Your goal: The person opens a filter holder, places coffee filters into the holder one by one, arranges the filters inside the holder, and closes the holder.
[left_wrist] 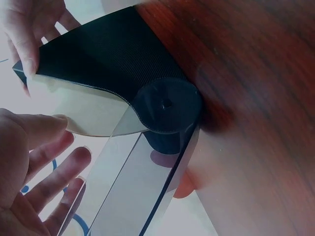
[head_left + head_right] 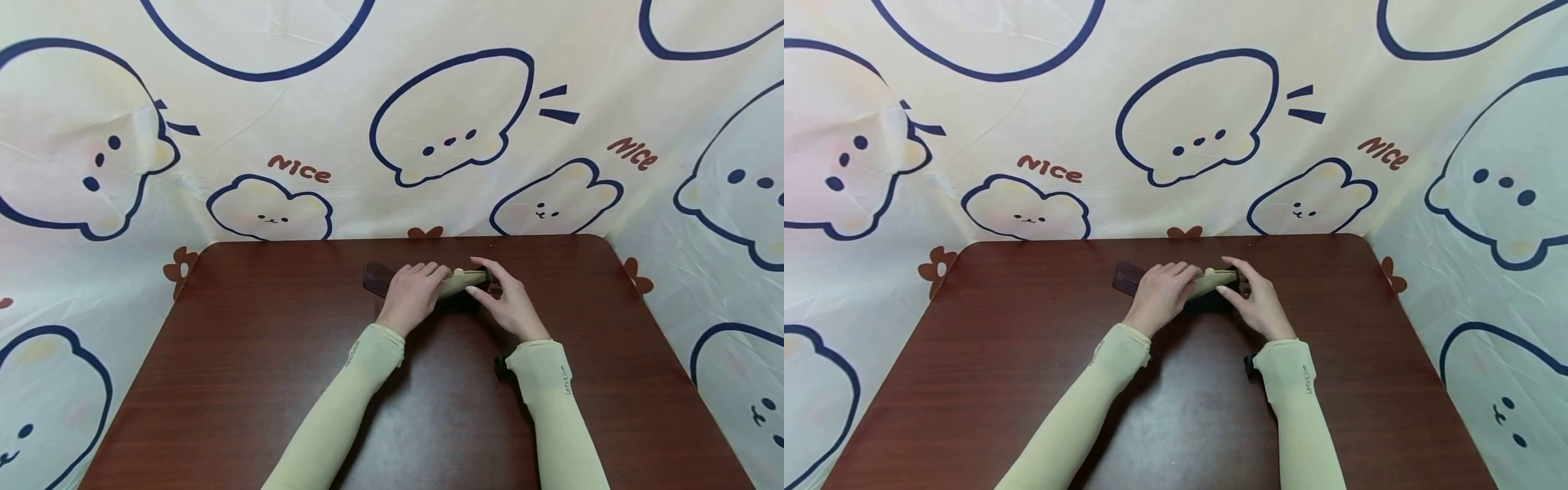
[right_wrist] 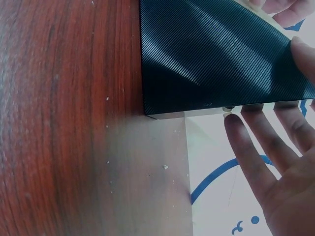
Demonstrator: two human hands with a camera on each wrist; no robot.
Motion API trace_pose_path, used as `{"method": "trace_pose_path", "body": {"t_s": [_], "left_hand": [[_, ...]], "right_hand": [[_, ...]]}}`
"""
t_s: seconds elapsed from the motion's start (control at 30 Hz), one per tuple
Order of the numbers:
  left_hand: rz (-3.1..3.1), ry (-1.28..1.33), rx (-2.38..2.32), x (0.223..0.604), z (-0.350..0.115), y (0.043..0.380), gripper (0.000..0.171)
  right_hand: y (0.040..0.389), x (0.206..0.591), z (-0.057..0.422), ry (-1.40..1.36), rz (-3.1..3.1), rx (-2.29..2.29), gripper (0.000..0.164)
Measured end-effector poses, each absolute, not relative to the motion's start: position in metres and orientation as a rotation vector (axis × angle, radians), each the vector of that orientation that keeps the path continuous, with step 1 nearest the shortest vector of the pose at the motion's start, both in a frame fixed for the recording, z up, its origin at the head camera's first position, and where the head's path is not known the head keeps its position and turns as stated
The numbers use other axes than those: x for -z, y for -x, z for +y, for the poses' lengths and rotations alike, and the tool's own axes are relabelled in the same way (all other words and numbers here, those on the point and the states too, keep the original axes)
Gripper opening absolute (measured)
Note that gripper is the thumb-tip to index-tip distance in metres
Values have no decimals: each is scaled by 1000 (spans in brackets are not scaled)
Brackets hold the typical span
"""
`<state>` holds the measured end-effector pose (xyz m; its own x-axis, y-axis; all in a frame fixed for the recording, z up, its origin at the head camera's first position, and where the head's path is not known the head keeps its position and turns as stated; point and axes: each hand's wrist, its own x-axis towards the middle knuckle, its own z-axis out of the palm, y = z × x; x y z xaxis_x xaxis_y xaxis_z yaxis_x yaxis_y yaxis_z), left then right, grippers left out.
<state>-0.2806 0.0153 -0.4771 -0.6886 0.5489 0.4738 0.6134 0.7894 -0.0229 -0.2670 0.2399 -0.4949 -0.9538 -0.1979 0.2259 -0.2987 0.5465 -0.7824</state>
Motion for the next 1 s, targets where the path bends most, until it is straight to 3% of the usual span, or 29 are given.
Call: {"method": "trace_pose_path", "body": {"t_s": [1.0], "left_hand": [[-2436, 878, 178, 471, 5, 276, 15]], "right_hand": [[267, 494, 239, -446, -2659, -1382, 58]]}}
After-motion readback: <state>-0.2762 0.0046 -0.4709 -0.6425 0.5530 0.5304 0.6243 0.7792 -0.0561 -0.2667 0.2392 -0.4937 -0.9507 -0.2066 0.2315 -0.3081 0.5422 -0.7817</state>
